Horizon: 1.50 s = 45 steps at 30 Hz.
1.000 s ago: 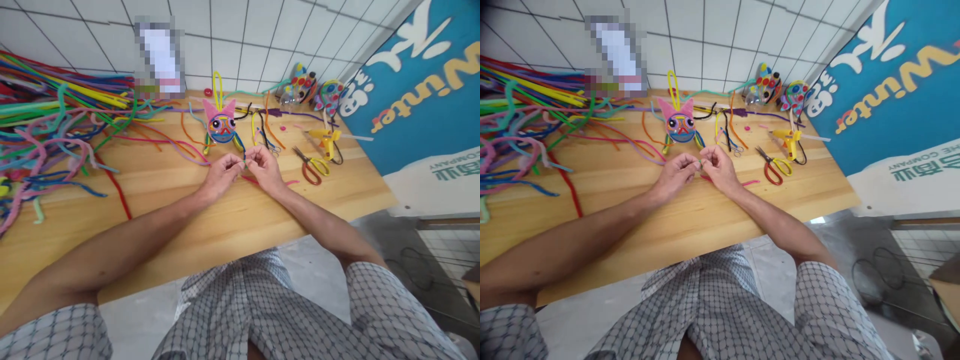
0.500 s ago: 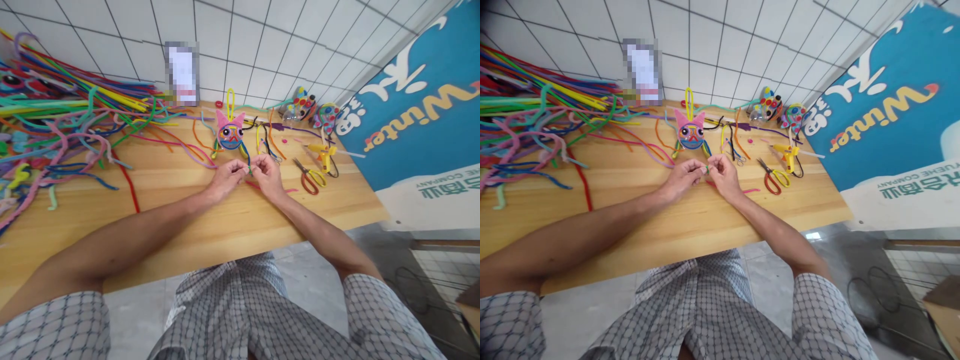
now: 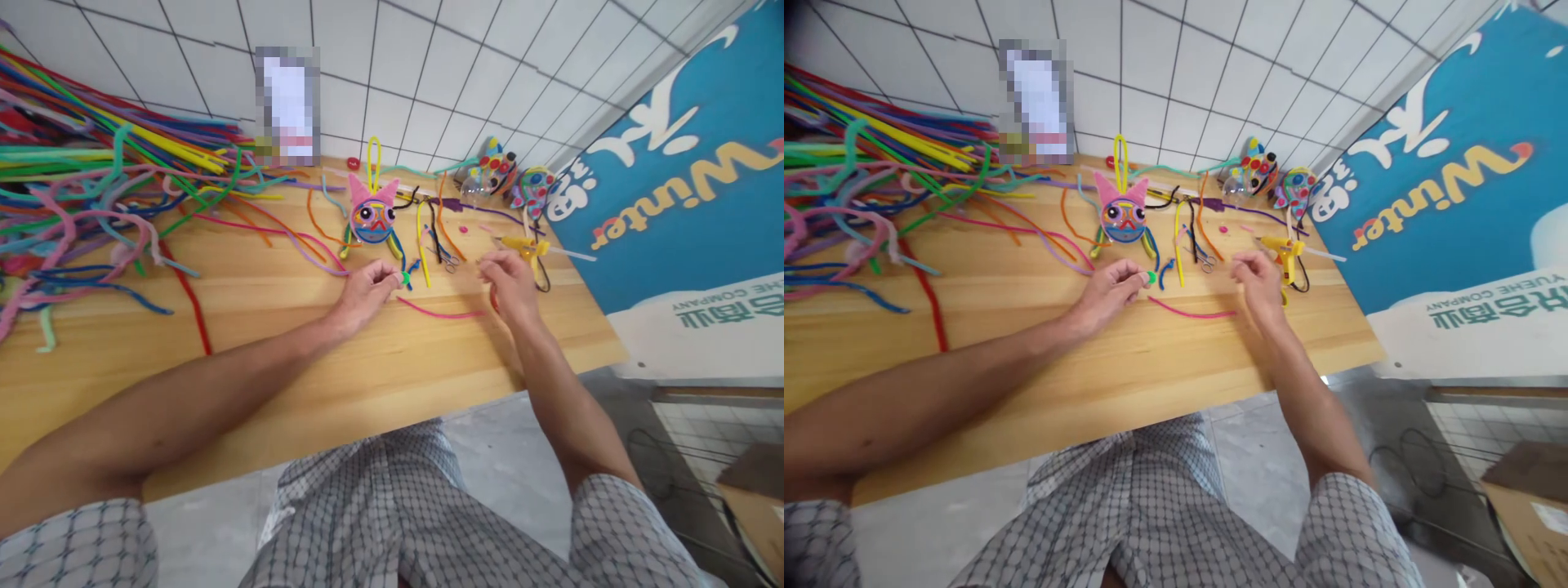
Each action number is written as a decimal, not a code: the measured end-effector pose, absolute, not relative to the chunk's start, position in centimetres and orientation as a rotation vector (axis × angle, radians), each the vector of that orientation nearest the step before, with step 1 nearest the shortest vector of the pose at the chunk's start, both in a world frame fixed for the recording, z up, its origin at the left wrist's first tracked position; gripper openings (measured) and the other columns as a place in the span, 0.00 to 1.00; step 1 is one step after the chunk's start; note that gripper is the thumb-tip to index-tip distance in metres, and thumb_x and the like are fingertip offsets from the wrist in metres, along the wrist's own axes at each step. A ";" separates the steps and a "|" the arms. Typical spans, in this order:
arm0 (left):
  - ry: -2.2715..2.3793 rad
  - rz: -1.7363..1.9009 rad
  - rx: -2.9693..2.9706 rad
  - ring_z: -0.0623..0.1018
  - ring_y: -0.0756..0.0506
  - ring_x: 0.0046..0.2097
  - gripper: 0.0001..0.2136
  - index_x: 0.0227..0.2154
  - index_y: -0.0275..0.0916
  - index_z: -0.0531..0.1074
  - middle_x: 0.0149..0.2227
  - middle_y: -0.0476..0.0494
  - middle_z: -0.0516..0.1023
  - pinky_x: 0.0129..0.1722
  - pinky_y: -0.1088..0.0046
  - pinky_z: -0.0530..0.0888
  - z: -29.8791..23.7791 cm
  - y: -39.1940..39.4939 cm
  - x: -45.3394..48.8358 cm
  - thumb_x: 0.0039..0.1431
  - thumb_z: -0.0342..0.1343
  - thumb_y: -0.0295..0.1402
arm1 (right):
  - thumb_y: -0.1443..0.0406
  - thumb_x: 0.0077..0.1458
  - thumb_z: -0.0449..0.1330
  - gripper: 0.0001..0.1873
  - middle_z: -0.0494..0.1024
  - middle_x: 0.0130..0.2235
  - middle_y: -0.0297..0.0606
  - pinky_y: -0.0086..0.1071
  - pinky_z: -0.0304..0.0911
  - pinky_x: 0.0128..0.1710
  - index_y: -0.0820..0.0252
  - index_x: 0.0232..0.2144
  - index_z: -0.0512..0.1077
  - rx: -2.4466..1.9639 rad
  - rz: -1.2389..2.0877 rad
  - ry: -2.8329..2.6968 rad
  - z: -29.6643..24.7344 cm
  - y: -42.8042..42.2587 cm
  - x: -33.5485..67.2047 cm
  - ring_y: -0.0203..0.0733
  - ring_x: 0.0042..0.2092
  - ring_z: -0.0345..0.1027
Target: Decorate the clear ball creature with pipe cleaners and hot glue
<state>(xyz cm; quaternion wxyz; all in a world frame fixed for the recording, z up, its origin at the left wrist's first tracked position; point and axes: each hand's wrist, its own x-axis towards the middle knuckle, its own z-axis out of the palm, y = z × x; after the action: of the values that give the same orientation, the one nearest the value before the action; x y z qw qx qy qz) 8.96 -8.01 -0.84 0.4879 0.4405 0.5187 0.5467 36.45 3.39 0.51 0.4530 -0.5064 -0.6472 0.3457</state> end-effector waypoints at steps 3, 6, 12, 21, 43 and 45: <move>1.262 1.343 1.075 0.63 0.52 0.24 0.06 0.29 0.39 0.73 0.22 0.55 0.67 0.25 0.74 0.60 -1.0 -8.0 9.0 0.61 0.59 0.33 | 0.57 0.53 0.63 0.11 0.76 0.34 0.32 0.39 0.71 0.44 0.55 0.37 0.73 -1.525 0.461 -1.515 0.1 5.0 42.1 0.41 0.36 0.72; 1.274 1.353 1.086 0.63 0.51 0.25 0.07 0.30 0.39 0.74 0.22 0.55 0.67 0.25 0.74 0.59 -1.2 -8.0 9.0 0.60 0.61 0.36 | 0.58 0.53 0.64 0.14 0.77 0.40 0.39 0.45 0.70 0.52 0.57 0.40 0.71 -1.741 0.168 -1.463 -0.1 6.4 45.7 0.46 0.43 0.72; 1.304 1.302 1.087 0.64 0.51 0.24 0.09 0.30 0.40 0.73 0.22 0.54 0.68 0.25 0.74 0.59 -1.0 -8.2 9.0 0.58 0.61 0.39 | 0.58 0.51 0.69 0.17 0.79 0.46 0.50 0.51 0.65 0.60 0.61 0.41 0.74 -1.887 0.098 -1.533 -0.6 10.1 45.9 0.55 0.53 0.69; 1.282 1.324 1.116 0.63 0.51 0.26 0.09 0.30 0.40 0.74 0.22 0.55 0.67 0.26 0.73 0.59 -0.8 -8.3 9.1 0.58 0.61 0.40 | 0.60 0.59 0.62 0.12 0.83 0.45 0.47 0.51 0.70 0.56 0.59 0.43 0.77 -1.869 0.158 -1.658 2.3 12.3 43.1 0.56 0.50 0.77; 1.285 1.239 1.119 0.68 0.50 0.29 0.07 0.32 0.40 0.73 0.24 0.53 0.68 0.31 0.74 0.67 -0.2 -8.0 8.9 0.62 0.62 0.36 | 0.62 0.51 0.69 0.09 0.74 0.23 0.32 0.38 0.70 0.28 0.52 0.24 0.71 -1.348 0.510 -2.156 2.1 4.5 33.0 0.42 0.26 0.66; 1.290 1.237 1.131 0.69 0.50 0.30 0.06 0.33 0.39 0.74 0.24 0.53 0.69 0.31 0.74 0.68 -0.1 -8.0 8.9 0.62 0.62 0.35 | 0.62 0.51 0.69 0.09 0.75 0.24 0.34 0.40 0.71 0.30 0.51 0.25 0.71 -1.339 0.497 -2.187 2.2 4.5 33.1 0.44 0.27 0.68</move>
<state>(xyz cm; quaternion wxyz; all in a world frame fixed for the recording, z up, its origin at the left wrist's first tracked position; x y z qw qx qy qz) 8.92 -8.03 -0.10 0.4910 0.4656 0.5314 0.5096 33.07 4.55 2.18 0.2617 -0.4948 -0.8081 0.1835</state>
